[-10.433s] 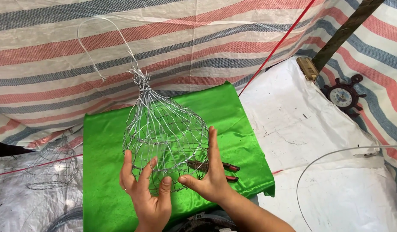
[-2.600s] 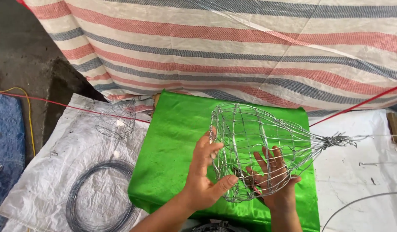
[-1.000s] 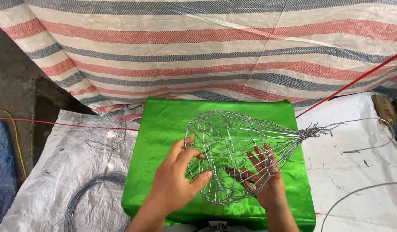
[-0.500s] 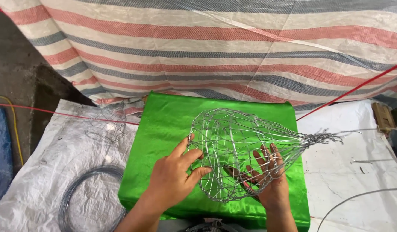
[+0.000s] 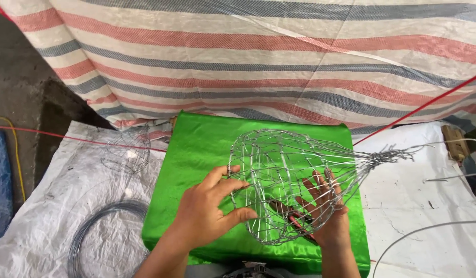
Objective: Finishing a wire mesh craft by cutting excess wires and shaping the structure using pliers.
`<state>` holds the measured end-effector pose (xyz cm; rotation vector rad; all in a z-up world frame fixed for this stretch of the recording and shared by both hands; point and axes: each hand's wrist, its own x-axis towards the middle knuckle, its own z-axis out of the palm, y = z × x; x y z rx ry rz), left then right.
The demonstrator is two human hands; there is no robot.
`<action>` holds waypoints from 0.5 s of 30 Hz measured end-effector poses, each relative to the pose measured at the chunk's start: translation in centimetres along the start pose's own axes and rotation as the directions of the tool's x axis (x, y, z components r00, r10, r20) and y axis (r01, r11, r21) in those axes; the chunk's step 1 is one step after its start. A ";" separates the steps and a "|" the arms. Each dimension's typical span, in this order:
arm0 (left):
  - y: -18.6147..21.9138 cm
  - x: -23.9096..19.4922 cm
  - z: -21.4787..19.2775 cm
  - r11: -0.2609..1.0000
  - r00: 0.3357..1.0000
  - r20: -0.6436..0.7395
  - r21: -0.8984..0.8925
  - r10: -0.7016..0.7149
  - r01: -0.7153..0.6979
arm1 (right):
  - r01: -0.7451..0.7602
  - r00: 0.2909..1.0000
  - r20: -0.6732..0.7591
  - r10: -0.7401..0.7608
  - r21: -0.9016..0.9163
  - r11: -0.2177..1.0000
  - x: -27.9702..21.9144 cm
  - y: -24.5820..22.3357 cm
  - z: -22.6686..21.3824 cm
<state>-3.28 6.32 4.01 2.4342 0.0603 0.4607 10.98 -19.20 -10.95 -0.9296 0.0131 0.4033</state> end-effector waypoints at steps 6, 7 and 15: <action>-0.1 -0.2 0.2 0.990 0.999 0.012 -0.140 -0.033 0.034 | 0.041 0.998 -0.053 -0.046 -0.094 0.995 -0.9 -0.3 0.0; -0.1 0.0 0.1 0.985 0.999 0.017 -0.164 -0.043 0.045 | 0.074 0.995 -0.050 -0.084 -0.178 0.981 -1.0 -0.6 0.1; -1.0 0.1 1.5 0.988 0.996 -0.062 -0.142 -0.071 0.062 | 0.254 0.966 0.151 -0.208 -0.437 0.863 -2.1 -1.2 1.0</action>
